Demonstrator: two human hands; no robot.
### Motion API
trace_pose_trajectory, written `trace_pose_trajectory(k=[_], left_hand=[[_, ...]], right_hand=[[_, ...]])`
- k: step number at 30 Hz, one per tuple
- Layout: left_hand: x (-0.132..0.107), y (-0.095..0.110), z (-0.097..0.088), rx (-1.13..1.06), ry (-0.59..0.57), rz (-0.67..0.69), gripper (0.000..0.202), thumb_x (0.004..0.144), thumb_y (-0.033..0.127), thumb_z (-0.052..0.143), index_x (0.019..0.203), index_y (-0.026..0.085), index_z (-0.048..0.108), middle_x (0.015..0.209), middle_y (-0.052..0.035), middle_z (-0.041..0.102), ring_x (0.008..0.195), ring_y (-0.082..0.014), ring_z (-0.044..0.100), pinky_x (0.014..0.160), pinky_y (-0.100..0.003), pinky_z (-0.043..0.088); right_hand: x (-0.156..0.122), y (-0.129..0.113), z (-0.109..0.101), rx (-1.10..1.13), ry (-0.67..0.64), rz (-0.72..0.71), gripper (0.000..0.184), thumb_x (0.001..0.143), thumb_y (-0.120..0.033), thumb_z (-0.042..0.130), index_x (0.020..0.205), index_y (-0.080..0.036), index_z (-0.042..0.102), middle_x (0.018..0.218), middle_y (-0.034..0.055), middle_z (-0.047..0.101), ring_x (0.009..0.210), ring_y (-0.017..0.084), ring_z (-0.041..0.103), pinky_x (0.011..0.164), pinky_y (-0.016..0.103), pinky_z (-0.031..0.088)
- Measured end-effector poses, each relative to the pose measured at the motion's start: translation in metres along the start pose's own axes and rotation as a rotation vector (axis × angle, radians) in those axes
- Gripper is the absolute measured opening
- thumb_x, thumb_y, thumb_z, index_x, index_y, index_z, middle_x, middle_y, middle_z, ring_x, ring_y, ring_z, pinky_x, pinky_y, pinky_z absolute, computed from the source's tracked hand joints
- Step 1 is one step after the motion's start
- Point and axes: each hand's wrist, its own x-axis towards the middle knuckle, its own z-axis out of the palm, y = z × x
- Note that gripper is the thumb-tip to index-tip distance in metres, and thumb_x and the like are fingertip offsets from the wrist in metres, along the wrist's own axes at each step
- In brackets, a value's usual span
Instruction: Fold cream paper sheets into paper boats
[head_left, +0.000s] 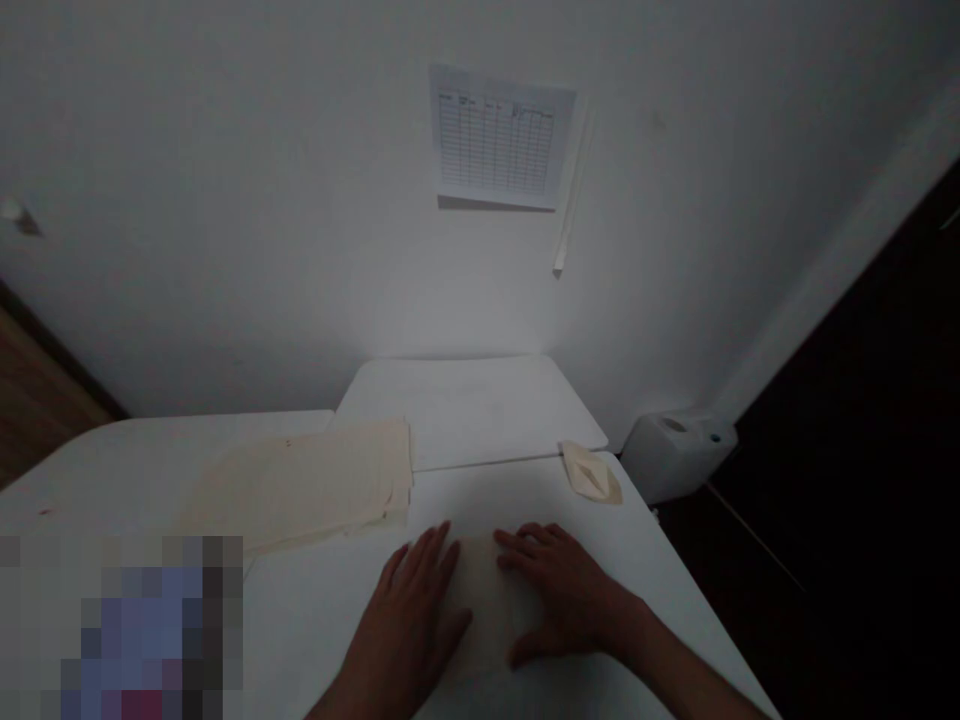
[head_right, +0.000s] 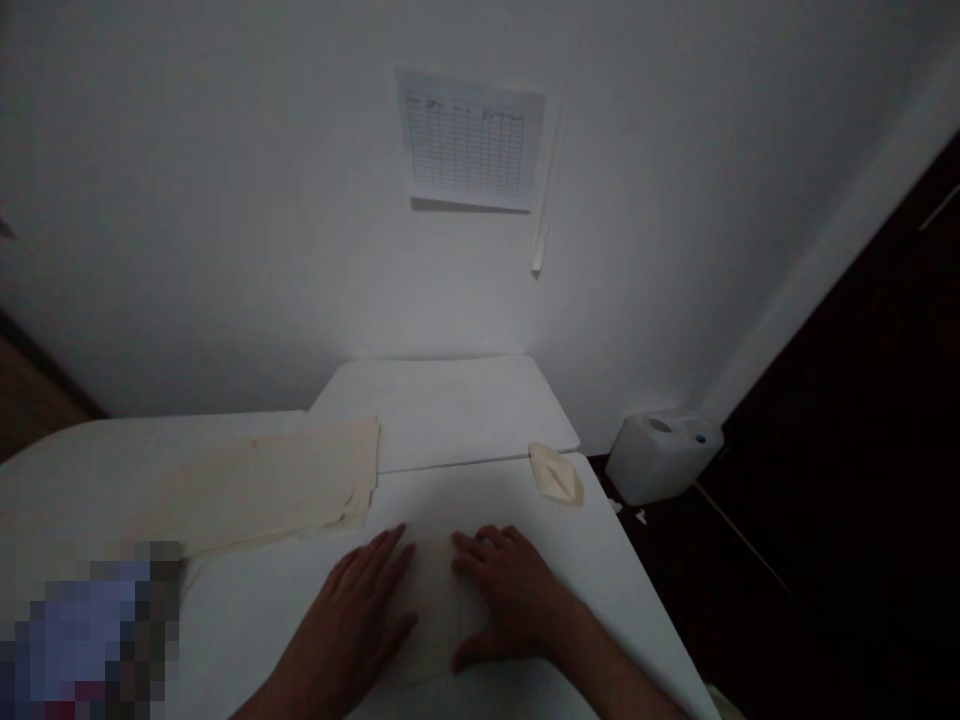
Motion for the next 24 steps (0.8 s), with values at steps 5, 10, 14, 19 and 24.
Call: trace_pose_trajectory(k=[5,10,14,19,24], left_hand=[[0.006,0.026,0.021,0.053,0.058,0.177,0.056,0.097,0.029,0.037,0.150,0.022,0.022,0.152,-0.0060,0.034,0.138,-0.0236,0.033,0.112,-0.044,0.030],[0.006,0.027,0.023,0.068,0.044,0.108,0.066,0.095,0.038,0.041,0.152,0.021,0.012,0.153,-0.0094,0.029,0.139,-0.0281,0.030,0.111,-0.048,0.030],[-0.004,0.020,0.015,0.054,0.021,0.064,0.074,0.094,0.052,0.041,0.152,0.021,0.007,0.153,-0.0098,0.028,0.140,-0.0287,0.029,0.112,-0.048,0.027],[-0.013,0.013,0.009,0.020,0.021,0.013,0.077,0.092,0.057,0.041,0.152,0.023,0.007,0.154,-0.0082,0.026,0.140,-0.0276,0.028,0.114,-0.047,0.023],[-0.013,0.015,0.007,-0.008,-0.006,-0.021,0.077,0.092,0.057,0.042,0.152,0.022,0.010,0.156,-0.0076,0.022,0.141,-0.0274,0.024,0.115,-0.047,0.021]], right_hand=[[0.001,-0.004,-0.002,-0.011,-0.009,0.010,0.085,0.062,-0.066,0.070,0.133,-0.023,0.049,0.150,0.0064,0.037,0.130,0.034,0.036,0.109,0.050,0.020],[0.000,-0.003,0.000,-0.015,-0.030,0.034,0.086,0.061,-0.065,0.072,0.133,-0.024,0.049,0.151,0.0059,0.035,0.131,0.034,0.033,0.109,0.050,0.021],[-0.001,-0.003,0.001,-0.010,-0.016,0.040,0.086,0.060,-0.066,0.071,0.132,-0.024,0.049,0.151,0.0058,0.035,0.131,0.034,0.034,0.109,0.049,0.021],[0.000,-0.004,0.001,0.000,-0.023,0.052,0.086,0.061,-0.065,0.071,0.133,-0.023,0.049,0.151,0.0070,0.034,0.131,0.034,0.032,0.109,0.049,0.020],[0.002,-0.001,0.003,0.025,-0.082,0.095,0.096,0.054,-0.070,0.074,0.134,-0.025,0.047,0.153,0.0059,0.031,0.134,0.035,0.028,0.109,0.050,0.019]])
